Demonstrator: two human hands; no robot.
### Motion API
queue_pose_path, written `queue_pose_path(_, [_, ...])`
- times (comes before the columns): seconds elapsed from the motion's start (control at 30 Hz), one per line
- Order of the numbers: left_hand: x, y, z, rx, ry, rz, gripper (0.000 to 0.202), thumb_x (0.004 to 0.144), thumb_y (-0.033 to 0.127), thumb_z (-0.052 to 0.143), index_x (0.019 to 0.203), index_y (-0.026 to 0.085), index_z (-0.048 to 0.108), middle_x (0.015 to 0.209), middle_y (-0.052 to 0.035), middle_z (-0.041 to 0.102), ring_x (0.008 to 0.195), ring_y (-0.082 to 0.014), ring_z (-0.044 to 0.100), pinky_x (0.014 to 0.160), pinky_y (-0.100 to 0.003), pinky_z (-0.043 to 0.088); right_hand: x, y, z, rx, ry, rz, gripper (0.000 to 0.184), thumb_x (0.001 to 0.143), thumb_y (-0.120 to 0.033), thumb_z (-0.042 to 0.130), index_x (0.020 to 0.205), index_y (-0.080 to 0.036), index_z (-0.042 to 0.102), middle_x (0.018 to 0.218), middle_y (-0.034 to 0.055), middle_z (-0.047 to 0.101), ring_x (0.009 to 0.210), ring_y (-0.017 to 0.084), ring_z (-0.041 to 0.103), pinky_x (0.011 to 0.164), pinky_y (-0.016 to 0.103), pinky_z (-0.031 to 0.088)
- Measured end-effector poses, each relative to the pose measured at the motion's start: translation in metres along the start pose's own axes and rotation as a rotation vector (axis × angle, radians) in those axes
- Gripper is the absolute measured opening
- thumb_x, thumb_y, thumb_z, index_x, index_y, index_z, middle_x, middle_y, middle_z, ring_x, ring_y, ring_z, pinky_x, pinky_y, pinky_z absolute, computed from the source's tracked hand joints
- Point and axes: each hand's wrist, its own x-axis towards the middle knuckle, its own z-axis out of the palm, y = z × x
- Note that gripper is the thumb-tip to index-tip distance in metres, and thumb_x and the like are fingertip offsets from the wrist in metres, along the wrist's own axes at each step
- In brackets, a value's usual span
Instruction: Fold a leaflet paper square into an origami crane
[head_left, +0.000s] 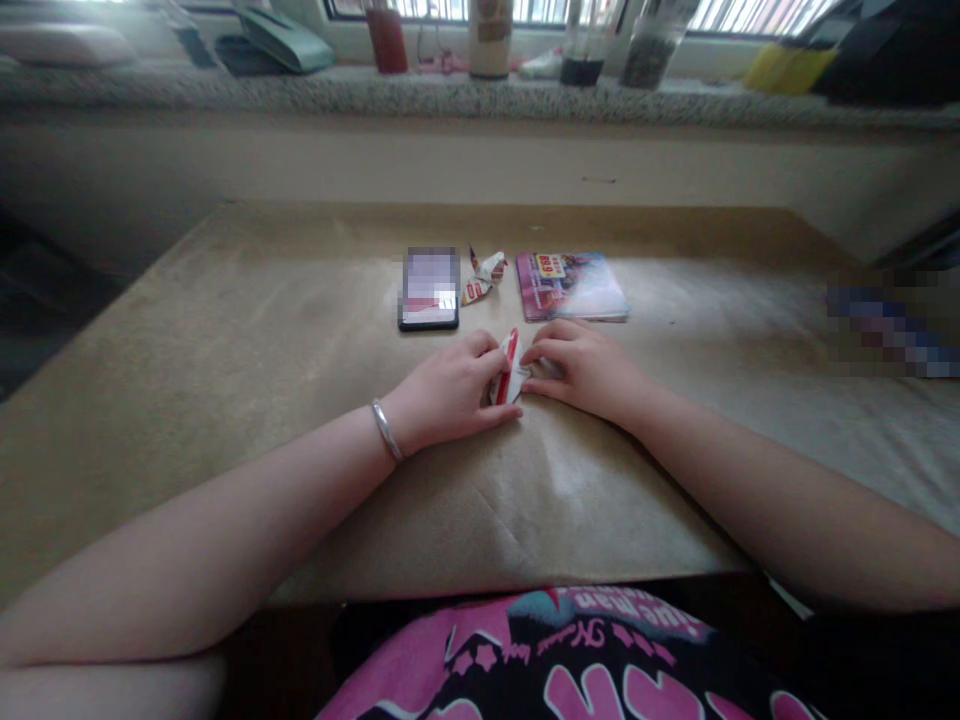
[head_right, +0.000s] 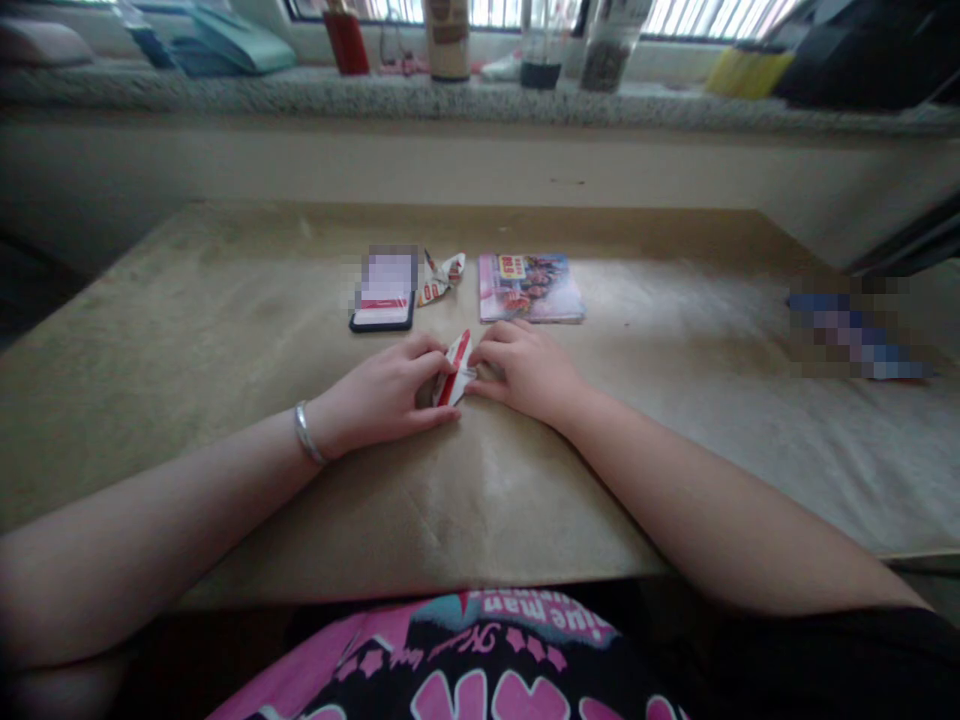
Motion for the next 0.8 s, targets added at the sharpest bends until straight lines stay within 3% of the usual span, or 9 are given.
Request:
queue_pose_path(0.13, [-0.001,0.001,0.000,-0.019,-0.023,-0.014,0.036,0.078,0.038,0.064,0.105,0.014,0.057,0.116,-0.0126,0.053,0.105,-0.0250,0.057,0.096,-0.041,0.050,-0.002,0.006,0.000,0.036,0.054,-0.062,0.015,0.083,-0.031,0.066,0.095,-0.024,0.071,0.107,0.0083,0.064,0.103,0.024,0.057,0.092,0.041,0.046])
queue_pose_path(0.3, [-0.001,-0.006,-0.003,-0.033,-0.050,0.074,0.030,0.077,0.021,0.056,0.106,0.015,0.056,0.118,-0.0115,0.054,0.104,-0.0228,0.057,0.095,-0.038,0.049,-0.003,0.007,-0.004,0.014,0.011,-0.109,0.019,0.083,-0.023,0.062,0.101,-0.023,0.068,0.122,0.0087,0.063,0.114,0.026,0.055,0.098,0.045,0.044])
queue_pose_path(0.5, [0.001,-0.014,-0.002,-0.053,-0.029,0.211,0.028,0.077,0.010,0.050,0.103,0.015,0.057,0.114,-0.0093,0.057,0.097,-0.0181,0.058,0.087,-0.029,0.050,0.000,0.002,-0.004,0.041,-0.041,-0.131,0.017,0.083,-0.023,0.061,0.099,-0.020,0.067,0.120,0.0094,0.067,0.116,0.026,0.058,0.100,0.044,0.045])
queue_pose_path(0.63, [0.001,-0.018,0.002,-0.056,0.033,0.215,0.029,0.082,0.011,0.051,0.110,0.015,0.056,0.113,-0.0084,0.059,0.100,-0.0174,0.059,0.089,-0.028,0.050,0.002,0.000,-0.006,0.059,-0.079,-0.115,0.014,0.086,-0.024,0.060,0.096,-0.018,0.067,0.109,0.0086,0.071,0.101,0.023,0.064,0.090,0.039,0.049])
queue_pose_path(0.8, [0.004,-0.021,0.002,0.060,0.143,0.224,0.017,0.089,0.013,0.050,0.101,0.015,0.061,0.106,-0.0083,0.064,0.091,-0.0160,0.061,0.081,-0.027,0.050,0.000,-0.001,-0.008,0.022,-0.084,-0.047,0.012,0.085,-0.027,0.061,0.092,-0.019,0.067,0.100,0.0077,0.070,0.094,0.023,0.061,0.084,0.036,0.048])
